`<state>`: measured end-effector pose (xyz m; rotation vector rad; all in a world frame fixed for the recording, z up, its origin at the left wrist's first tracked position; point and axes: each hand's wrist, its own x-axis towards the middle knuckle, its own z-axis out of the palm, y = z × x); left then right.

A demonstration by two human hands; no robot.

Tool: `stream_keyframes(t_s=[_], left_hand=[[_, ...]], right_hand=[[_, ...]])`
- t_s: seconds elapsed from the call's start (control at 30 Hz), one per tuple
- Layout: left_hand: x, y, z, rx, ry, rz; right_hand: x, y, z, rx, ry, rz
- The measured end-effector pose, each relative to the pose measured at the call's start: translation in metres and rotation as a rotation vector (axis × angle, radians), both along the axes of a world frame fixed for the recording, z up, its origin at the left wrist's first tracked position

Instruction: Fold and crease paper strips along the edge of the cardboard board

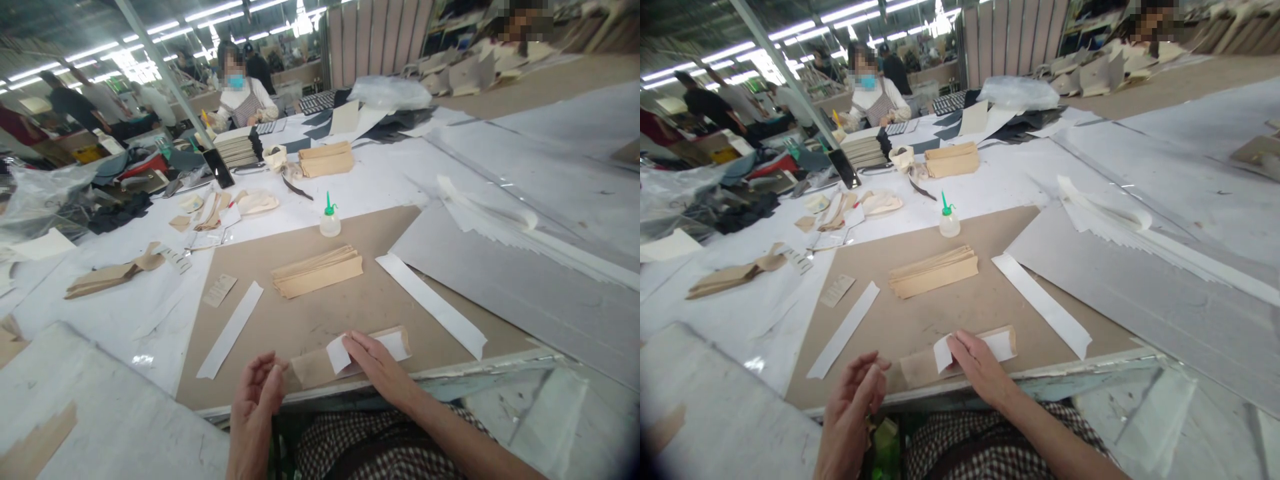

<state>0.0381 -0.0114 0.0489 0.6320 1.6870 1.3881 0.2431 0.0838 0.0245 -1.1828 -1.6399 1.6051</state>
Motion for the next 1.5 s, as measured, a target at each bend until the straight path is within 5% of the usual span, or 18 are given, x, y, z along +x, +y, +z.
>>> stream_keyframes(t_s=[0.13, 0.23, 0.5, 1.2, 1.5], left_hand=[[0.010, 0.013, 0.006, -0.059, 0.218, -0.370], [0.012, 0.026, -0.001, -0.137, 0.344, -0.486], [-0.006, 0.034, -0.027, -0.158, 0.480, -0.556], [-0.008, 0.035, -0.024, -0.209, 0.607, -0.556], [-0.010, 0.032, -0.026, -0.159, 0.704, -0.547]], right_hand=[[-0.004, -0.002, -0.004, 0.011, 0.060, 0.045], [-0.005, -0.003, -0.005, 0.035, 0.067, 0.048], [-0.006, -0.004, -0.007, 0.076, 0.031, 0.067], [-0.008, -0.007, -0.013, 0.231, -0.087, 0.100], [-0.007, -0.020, -0.021, 0.734, -0.235, 0.349]])
